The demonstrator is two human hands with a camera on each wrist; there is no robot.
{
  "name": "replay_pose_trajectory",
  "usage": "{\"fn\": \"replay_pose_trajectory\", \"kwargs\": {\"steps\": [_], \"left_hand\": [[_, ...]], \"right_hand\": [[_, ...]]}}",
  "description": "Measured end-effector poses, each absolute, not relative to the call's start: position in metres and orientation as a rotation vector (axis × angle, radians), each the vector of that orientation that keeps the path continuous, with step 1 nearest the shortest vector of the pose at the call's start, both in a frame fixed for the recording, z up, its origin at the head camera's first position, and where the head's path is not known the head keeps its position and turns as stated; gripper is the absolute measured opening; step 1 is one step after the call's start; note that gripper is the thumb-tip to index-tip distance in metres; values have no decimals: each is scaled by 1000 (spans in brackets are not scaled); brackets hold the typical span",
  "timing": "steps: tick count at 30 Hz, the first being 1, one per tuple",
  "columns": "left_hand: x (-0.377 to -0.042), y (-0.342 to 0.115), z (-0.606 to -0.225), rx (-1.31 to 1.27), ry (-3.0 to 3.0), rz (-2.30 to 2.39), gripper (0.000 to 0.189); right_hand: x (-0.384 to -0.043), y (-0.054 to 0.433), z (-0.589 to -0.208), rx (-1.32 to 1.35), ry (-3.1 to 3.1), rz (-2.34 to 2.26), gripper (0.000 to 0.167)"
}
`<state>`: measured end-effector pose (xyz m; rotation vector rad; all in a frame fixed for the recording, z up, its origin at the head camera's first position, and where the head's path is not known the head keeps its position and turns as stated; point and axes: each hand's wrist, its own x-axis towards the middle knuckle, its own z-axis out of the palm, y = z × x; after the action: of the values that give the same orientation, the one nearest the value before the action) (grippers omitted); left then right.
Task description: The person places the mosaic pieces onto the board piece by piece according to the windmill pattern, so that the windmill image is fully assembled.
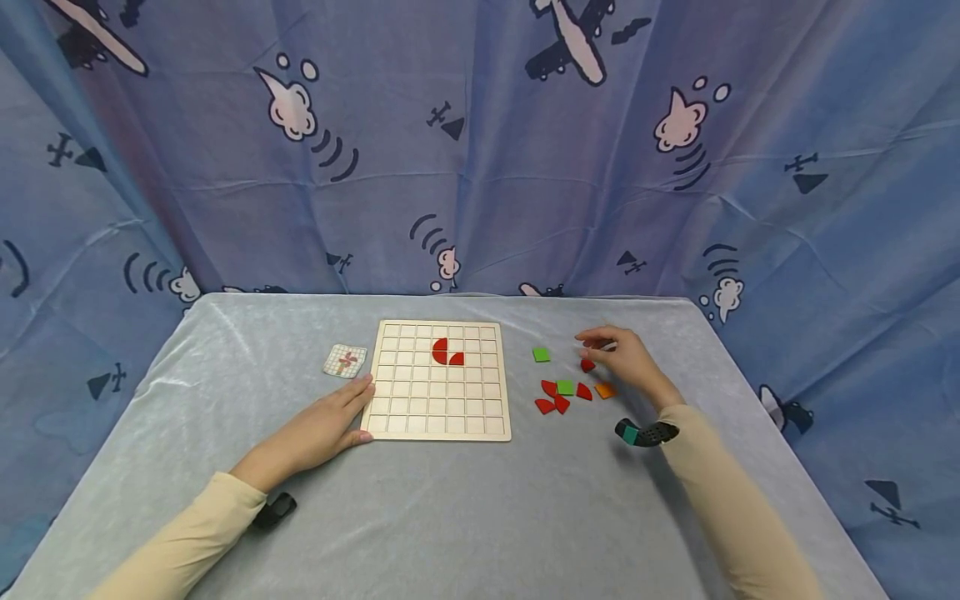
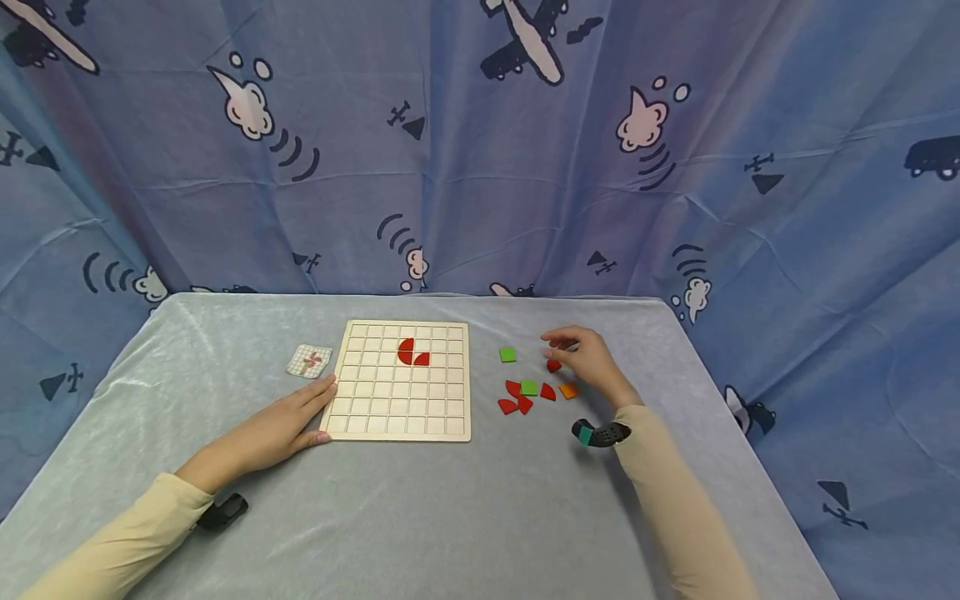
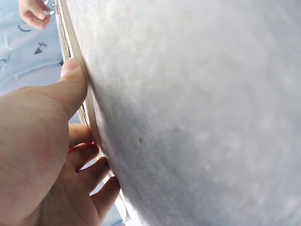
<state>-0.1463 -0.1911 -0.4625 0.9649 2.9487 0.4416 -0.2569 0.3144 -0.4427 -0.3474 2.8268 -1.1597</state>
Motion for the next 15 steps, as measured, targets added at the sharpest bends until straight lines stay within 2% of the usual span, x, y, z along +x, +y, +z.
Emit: {"fn": "replay_pose_trajectory", "kwargs": {"steps": [15], "left_hand": [[-145,-191,-460,961,2941,430,72]], "right_hand": [[-262,345,-452,-376,2668,-1055,37]]}}
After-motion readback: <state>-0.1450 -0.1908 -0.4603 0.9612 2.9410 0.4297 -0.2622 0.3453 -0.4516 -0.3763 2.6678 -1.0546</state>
